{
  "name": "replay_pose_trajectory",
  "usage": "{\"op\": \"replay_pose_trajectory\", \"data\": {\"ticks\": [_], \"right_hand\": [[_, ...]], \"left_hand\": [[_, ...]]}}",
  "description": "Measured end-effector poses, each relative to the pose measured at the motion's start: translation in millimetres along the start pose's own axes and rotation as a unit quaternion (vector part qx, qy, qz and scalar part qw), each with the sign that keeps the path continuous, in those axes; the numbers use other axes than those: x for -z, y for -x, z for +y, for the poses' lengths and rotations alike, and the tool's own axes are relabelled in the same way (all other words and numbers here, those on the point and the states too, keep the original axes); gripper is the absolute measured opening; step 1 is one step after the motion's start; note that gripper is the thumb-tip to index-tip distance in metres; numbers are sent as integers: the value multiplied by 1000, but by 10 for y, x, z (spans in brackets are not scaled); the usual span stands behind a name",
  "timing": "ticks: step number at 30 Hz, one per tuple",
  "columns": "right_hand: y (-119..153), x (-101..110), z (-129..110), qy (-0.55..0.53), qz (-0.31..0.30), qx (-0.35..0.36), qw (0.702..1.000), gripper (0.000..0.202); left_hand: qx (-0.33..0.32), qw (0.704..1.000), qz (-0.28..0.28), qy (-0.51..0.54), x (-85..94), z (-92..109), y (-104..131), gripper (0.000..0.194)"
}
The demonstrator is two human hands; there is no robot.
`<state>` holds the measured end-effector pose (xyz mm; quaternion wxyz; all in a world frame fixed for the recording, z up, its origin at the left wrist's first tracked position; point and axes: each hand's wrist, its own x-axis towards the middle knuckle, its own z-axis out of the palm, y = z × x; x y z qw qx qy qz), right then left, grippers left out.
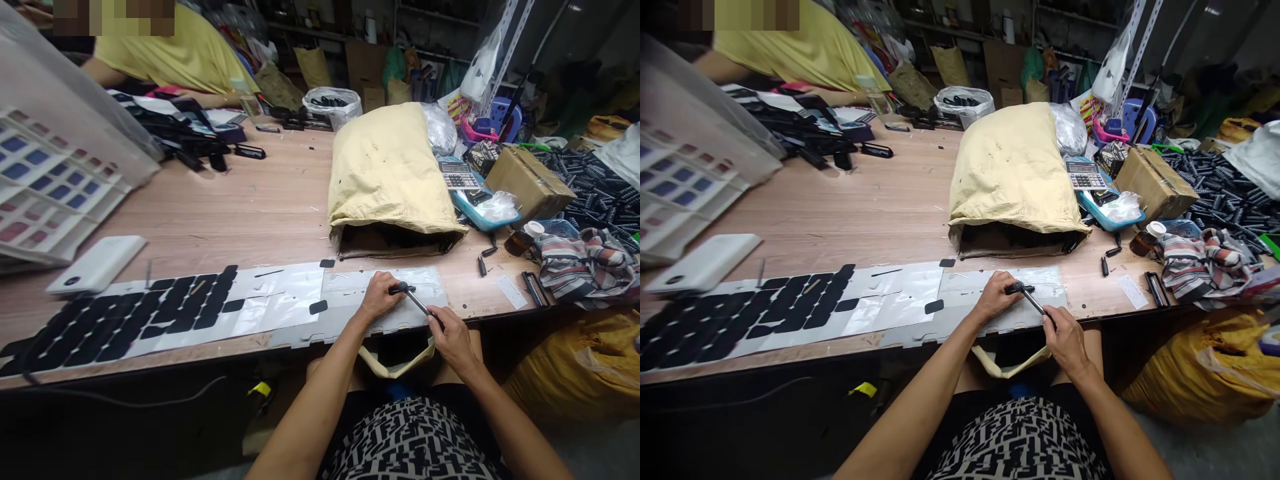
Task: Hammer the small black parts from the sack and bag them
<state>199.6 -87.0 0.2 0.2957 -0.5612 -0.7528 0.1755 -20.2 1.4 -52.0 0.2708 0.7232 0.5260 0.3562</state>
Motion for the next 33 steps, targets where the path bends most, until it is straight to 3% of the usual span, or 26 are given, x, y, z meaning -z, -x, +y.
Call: {"op": "replay_pose_trajectory", "data": {"ticks": [5,13,22,28,33], "right_hand": [[-128,58,152,42,24,-19,999,28],[-596,56,668,245,92,-10,965,29],[-644,-89,740,321,102,9,942,28],[-644,-80,718,323,101,0,941,27],[-643,-76,695,326,100,-5,940,27]], "left_hand": [[-3,1000,5,-2,-13,-15,-2,11],[3,1000,12,-1,-38,-36,3,12],[-10,999,-32,-27,24,41,38,15],[-75,993,-95,-8,107,225,468,13],[-89,987,-110,-72,81,371,862,18]]}}
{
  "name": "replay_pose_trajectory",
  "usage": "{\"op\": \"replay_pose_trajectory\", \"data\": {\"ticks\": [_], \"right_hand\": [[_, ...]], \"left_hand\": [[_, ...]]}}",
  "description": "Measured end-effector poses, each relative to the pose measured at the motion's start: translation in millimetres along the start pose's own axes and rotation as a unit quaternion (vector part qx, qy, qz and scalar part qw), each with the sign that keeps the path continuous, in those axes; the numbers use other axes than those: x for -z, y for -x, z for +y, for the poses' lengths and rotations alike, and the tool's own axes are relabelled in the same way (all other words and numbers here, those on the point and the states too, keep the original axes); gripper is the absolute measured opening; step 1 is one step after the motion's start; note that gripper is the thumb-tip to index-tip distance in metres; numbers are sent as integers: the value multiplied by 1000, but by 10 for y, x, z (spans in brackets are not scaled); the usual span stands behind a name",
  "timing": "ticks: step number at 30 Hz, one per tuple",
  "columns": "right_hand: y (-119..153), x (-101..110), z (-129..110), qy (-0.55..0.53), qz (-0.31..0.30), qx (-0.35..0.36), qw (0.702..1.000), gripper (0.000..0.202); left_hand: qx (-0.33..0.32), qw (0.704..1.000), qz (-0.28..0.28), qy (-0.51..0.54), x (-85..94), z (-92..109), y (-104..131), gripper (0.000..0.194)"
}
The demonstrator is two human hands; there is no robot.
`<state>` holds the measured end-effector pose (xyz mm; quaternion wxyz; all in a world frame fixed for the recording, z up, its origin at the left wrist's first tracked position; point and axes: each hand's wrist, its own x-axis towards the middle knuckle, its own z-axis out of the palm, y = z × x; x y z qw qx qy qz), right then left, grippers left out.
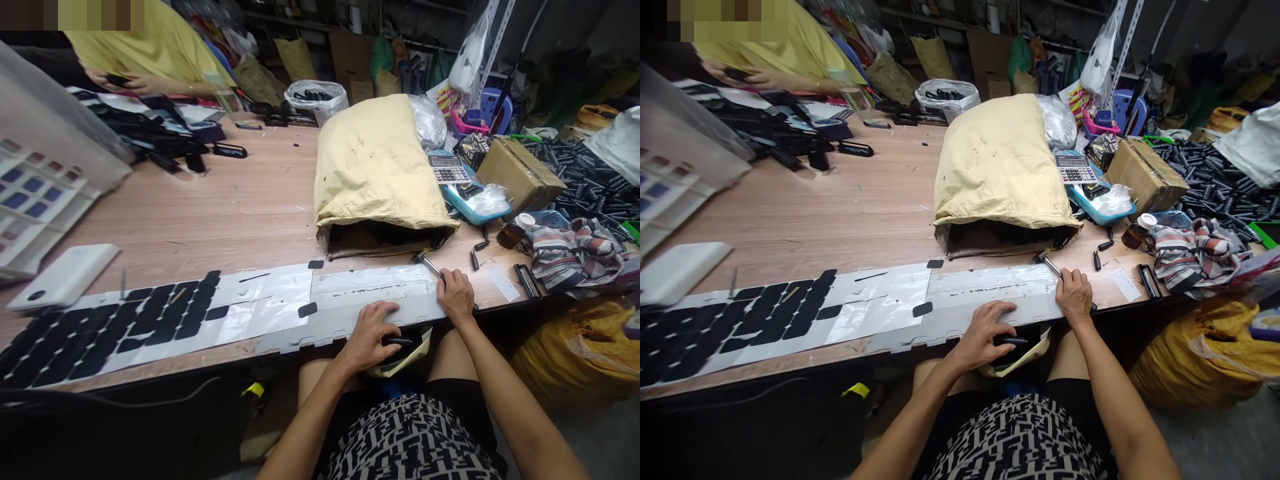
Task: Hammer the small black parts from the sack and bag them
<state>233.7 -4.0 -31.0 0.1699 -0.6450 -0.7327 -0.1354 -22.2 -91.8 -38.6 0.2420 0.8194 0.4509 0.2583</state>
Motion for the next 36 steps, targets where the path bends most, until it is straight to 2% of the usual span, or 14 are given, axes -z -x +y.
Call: {"op": "replay_pose_trajectory", "data": {"ticks": [4,6,8,11,13,15,17,19,21,24,27,29,32,36], "right_hand": [[10,-1,-4,4,2,-5,1000,26],[14,-5,-6,5,2,-6,1000,26],[15,-7,-9,4,1,-7,1000,26],[13,-5,-12,2,0,-8,1000,25],[12,-2,-13,0,-3,-9,1000,25],[13,-1,-12,-4,-5,-9,1000,25],[16,-1,-12,-8,-8,-9,1000,25],[18,1,-14,-8,-12,-11,1000,25],[18,5,-17,-8,-17,-14,1000,25],[16,15,-23,-9,-25,-16,1000,25],[17,22,-28,-11,-28,-15,999,26],[18,22,-30,-13,-27,-16,999,25],[21,17,-29,-14,-21,-14,1000,25],[21,4,-22,-13,-13,-12,1000,26]], "left_hand": [[-1,999,-17,-32,-18,94,66,27],[2,1000,-7,-10,18,82,-1,33],[28,999,26,27,88,12,-168,35],[132,980,130,76,237,-203,-618,30],[220,950,202,92,343,-391,-1003,31],[294,919,253,64,436,-582,-1385,34],[346,898,268,36,504,-756,-1706,38],[377,894,243,14,548,-902,-1930,38],[385,899,208,-7,575,-1007,-2044,32],[382,901,203,-15,600,-1061,-2003,25],[374,901,221,19,587,-978,-1726,31],[324,922,211,30,532,-872,-1450,32],[204,963,177,11,373,-697,-1017,27],[122,984,131,-23,160,-532,-644,20]]}}
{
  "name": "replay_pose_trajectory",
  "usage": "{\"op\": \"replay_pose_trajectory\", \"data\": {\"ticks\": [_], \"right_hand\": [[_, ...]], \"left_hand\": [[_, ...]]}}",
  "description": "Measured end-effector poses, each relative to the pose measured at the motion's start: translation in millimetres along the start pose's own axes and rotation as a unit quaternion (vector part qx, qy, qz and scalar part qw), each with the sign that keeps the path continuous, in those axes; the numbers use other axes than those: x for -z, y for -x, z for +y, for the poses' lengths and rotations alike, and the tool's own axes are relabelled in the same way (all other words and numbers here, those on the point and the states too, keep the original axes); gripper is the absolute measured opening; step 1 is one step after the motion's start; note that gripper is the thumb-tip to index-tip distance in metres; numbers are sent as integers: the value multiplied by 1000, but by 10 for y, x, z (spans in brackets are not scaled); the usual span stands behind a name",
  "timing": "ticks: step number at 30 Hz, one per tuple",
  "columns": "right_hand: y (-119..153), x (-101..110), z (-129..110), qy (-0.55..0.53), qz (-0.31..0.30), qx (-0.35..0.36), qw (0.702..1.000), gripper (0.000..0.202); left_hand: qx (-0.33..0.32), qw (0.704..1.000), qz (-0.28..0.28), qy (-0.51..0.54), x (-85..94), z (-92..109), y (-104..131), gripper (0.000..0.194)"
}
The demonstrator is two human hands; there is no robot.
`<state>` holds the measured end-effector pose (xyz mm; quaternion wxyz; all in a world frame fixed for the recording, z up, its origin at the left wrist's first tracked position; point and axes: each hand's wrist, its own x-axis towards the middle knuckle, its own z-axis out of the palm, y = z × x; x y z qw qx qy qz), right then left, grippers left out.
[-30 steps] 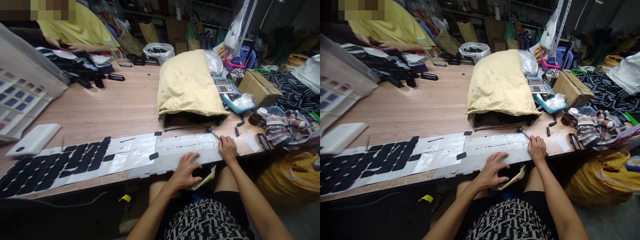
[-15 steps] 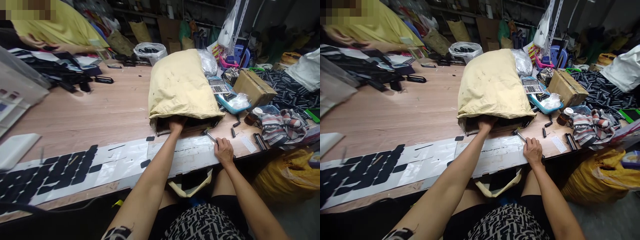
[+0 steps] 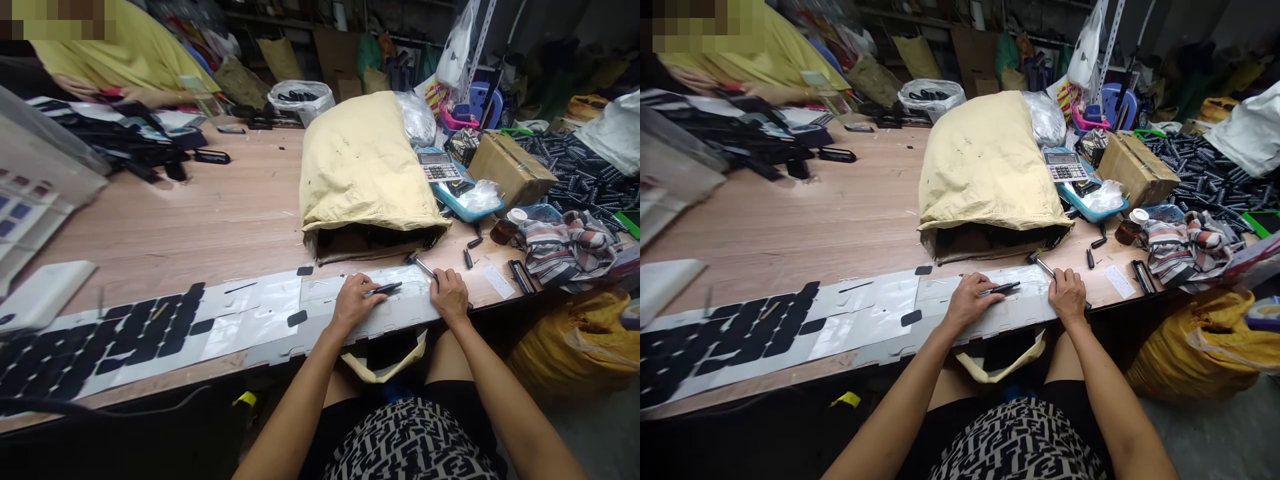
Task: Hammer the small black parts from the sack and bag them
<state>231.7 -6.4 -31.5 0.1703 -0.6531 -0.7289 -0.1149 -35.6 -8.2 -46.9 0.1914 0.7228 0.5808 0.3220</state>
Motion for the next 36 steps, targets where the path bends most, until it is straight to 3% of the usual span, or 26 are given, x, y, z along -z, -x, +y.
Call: {"op": "replay_pose_trajectory", "data": {"ticks": [3,7,19,23,28,32,36], "right_hand": [[-1,-10,9,0,2,-2,1000,27],[2,-16,17,-3,6,1,1000,27],[-19,21,34,-31,-2,-2,1000,27],[64,155,25,-142,-19,-35,989,29],[362,442,-102,-342,-55,-56,936,29],[525,632,-249,-362,-78,-41,928,28],[575,673,-334,-357,-89,-34,929,28]], "left_hand": [[-17,1000,-7,-13,-39,31,92,21],[-24,999,-29,6,-70,58,43,28],[-5,996,-44,76,-94,62,-9,14],[13,996,-47,78,-105,69,-22,15],[20,996,-49,72,-111,73,-29,16],[24,996,-50,72,-106,79,-29,15],[26,996,-44,71,-117,80,-31,16]]}}
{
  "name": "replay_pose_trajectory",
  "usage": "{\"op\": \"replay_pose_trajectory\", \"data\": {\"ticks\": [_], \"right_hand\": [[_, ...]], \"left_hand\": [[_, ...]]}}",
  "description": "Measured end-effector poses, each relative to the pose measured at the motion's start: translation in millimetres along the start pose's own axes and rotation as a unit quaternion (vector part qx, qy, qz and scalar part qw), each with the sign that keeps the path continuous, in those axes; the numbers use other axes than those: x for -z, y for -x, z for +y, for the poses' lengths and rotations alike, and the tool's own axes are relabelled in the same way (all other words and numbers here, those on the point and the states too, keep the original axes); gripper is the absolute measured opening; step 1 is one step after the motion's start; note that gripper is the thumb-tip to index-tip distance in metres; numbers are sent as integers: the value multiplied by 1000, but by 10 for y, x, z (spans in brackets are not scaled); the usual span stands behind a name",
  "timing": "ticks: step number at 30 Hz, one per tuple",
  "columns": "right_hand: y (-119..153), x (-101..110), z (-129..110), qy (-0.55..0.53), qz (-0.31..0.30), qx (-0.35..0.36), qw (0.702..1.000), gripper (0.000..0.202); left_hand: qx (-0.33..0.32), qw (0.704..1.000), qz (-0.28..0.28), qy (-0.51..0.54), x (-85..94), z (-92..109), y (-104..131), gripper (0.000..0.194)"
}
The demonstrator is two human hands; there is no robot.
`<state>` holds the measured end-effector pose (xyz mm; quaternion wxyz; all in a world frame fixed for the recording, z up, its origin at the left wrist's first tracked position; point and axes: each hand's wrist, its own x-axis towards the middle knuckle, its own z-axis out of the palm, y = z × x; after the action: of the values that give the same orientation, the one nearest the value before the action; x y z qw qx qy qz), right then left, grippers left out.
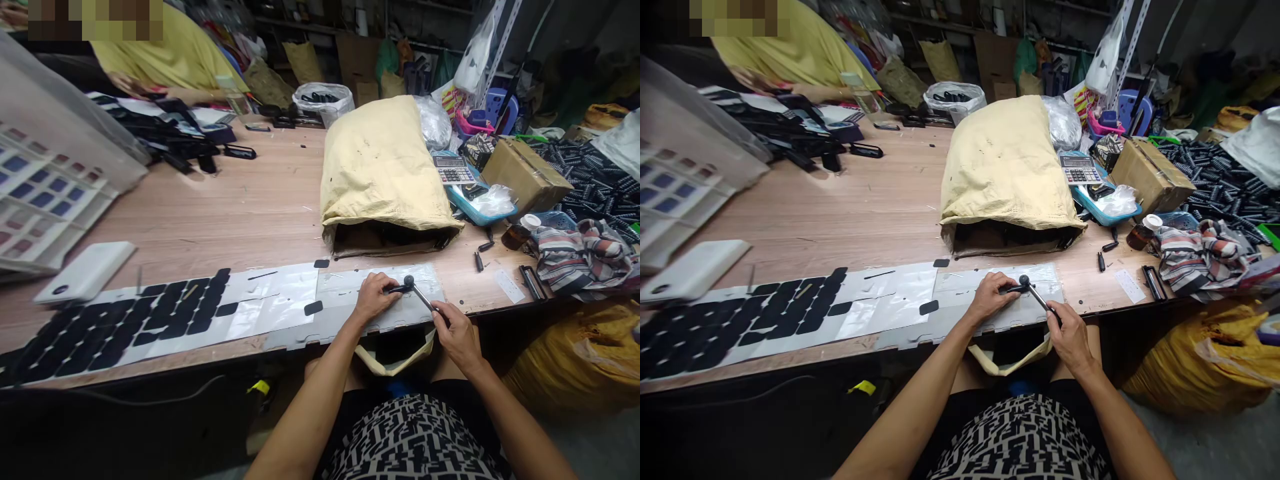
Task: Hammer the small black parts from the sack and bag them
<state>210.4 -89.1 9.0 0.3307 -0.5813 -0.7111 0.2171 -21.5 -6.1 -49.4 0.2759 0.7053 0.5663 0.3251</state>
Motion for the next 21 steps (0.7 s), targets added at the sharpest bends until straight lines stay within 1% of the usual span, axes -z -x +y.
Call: {"op": "replay_pose_trajectory", "data": {"ticks": [5,9,13,17,19,21], "right_hand": [[-8,-10,-47,19,-5,-14,1000,28],[-14,-63,-104,5,-13,9,1000,28],[-12,-135,-92,14,-25,16,999,27],[-119,-83,12,48,-4,8,999,27],[-236,-27,122,86,17,12,996,27],[-379,16,272,150,47,13,988,29]], "left_hand": [[1,1000,2,4,-19,-10,-10,16],[4,1000,4,2,-18,-7,-11,15],[3,1000,6,-6,-15,0,-10,14],[4,1000,4,2,-14,-2,-15,16],[3,1000,2,4,-14,-4,-17,16],[1,1000,0,5,-13,-5,-18,16]]}}
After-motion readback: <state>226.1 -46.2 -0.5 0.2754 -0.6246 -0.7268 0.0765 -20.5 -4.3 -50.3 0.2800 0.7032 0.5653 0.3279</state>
